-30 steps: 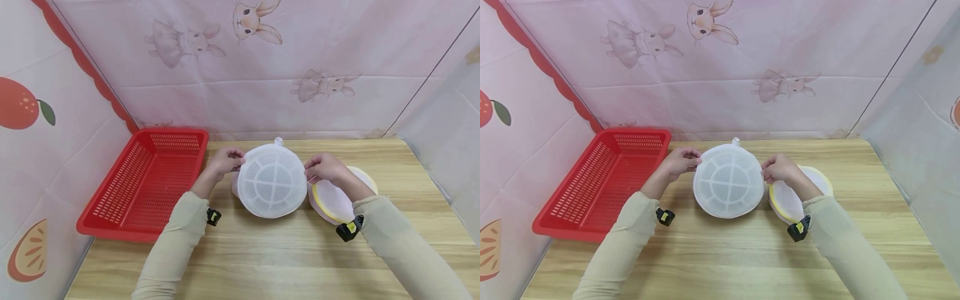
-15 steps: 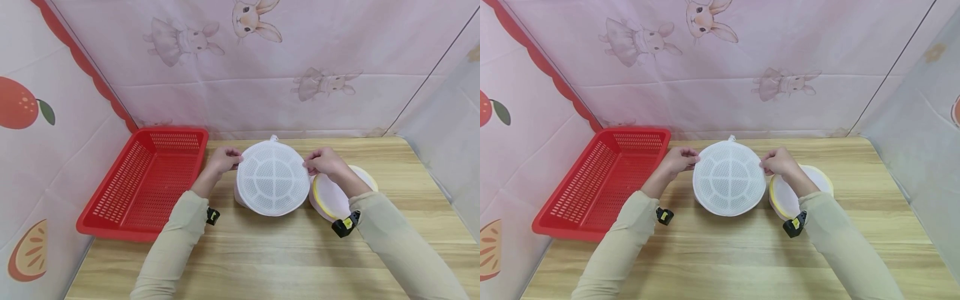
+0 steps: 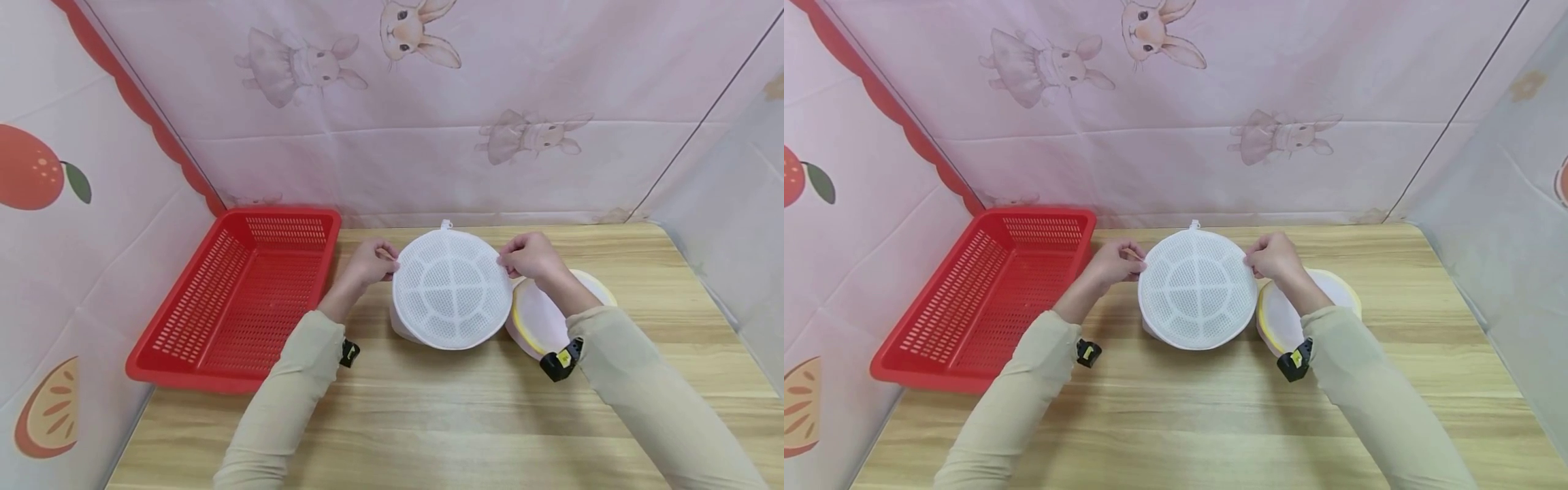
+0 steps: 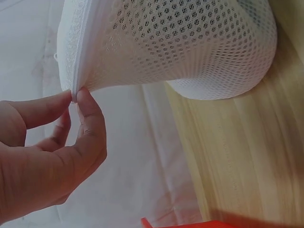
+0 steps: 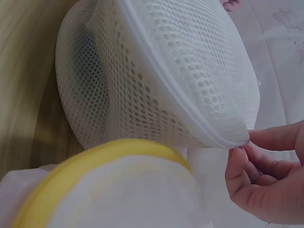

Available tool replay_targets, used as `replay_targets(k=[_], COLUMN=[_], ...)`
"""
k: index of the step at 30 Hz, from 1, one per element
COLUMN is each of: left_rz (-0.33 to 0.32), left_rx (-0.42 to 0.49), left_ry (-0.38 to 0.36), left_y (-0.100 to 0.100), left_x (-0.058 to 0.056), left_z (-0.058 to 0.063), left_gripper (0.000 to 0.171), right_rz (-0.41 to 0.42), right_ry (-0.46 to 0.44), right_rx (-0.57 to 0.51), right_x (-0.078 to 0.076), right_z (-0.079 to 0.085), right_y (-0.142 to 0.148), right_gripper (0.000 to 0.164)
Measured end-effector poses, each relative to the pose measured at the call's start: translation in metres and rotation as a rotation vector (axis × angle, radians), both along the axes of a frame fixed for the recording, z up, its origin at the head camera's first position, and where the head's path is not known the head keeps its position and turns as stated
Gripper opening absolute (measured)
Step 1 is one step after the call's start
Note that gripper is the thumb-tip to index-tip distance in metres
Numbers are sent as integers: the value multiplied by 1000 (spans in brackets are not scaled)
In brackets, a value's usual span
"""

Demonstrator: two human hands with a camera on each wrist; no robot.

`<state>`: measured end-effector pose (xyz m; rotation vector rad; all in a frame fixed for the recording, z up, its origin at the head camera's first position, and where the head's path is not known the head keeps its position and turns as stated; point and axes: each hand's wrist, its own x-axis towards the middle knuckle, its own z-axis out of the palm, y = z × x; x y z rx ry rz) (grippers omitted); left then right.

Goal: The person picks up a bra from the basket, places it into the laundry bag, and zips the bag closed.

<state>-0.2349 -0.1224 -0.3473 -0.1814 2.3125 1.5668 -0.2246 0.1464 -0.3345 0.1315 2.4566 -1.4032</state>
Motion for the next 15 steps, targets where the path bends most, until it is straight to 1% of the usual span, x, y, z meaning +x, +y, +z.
replay_targets(k=[4, 9, 11, 15], left_rz=[-2, -3, -11, -16], left_rx=[-22, -37, -59, -98], left_ry=[15, 31, 39, 43], left_y=[2, 5, 7, 9], left_x=[1, 2, 3, 4], left_z=[-6, -13, -17, -24], left_gripper=[7, 6, 6, 6], right_rz=[21, 36, 37, 39], right_ry=[-20, -23, -25, -23], right_rx=[15, 25, 28, 41], right_x=[0, 1, 1, 2], right_z=[-3, -3, -3, -3], right_y=[2, 3, 4, 5], right_gripper=[16, 16, 16, 10])
